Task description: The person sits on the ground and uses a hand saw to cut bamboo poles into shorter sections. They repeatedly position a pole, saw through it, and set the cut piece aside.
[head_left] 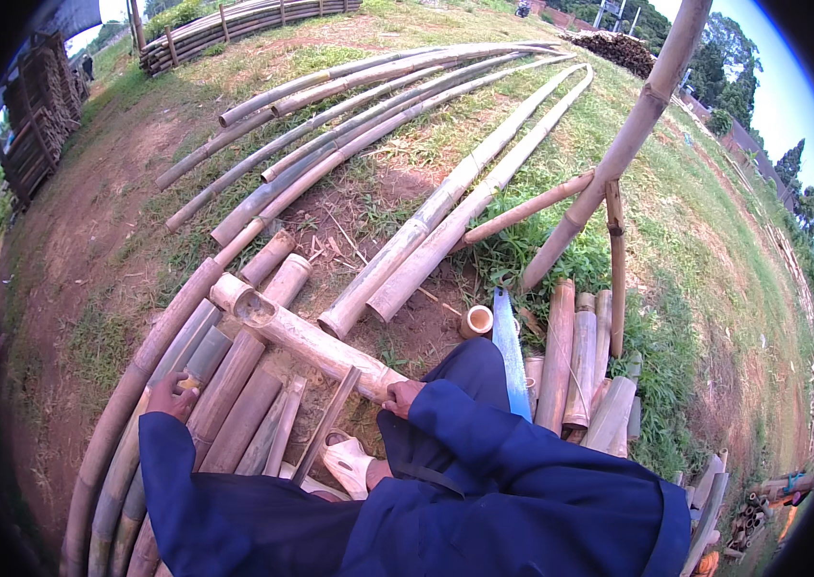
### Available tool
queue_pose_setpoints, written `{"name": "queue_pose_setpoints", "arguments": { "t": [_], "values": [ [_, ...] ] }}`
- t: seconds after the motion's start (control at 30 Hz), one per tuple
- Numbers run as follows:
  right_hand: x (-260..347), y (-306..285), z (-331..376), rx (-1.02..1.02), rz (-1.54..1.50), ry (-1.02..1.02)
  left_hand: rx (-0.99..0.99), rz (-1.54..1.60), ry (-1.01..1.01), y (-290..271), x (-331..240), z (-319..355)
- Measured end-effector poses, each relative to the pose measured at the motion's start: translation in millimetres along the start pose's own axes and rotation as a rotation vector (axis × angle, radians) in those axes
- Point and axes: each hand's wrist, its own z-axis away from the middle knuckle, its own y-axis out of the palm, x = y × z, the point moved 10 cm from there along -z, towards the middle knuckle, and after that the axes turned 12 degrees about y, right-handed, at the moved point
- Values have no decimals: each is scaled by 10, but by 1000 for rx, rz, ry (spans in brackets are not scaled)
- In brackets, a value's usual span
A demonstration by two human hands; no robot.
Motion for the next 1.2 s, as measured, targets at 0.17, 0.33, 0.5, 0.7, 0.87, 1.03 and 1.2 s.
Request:
{"name": "queue_pose_setpoints", "arguments": {
  "t": [0.17, 0.33, 0.5, 0.7, 0.87, 1.03, 1.2],
  "values": [
    [-6, -1, 3, 20, -20, 8, -9, -11, -4, -8, 15, 1],
    [-10, 14, -3, 7, -17, 1, -2, 8, -40, -9, 0, 19],
    [30, -18, 28, 17, -29, 10, -4, 9, -60, -31, -84, 77],
    [47, -56, 68, 67, -17, 60, 2, -9, -54, -23, -144, 95],
    [39, -61, 53, 47, -15, 54, -19, 4, -42, -8, -69, 97],
    [35, -89, 64, 8, -26, 29, -29, -18, -32, 23, -111, 75],
    [217, -187, 161, 43, -72, 22, -25, -70, 22, -31, -125, 99]
  ]
}}
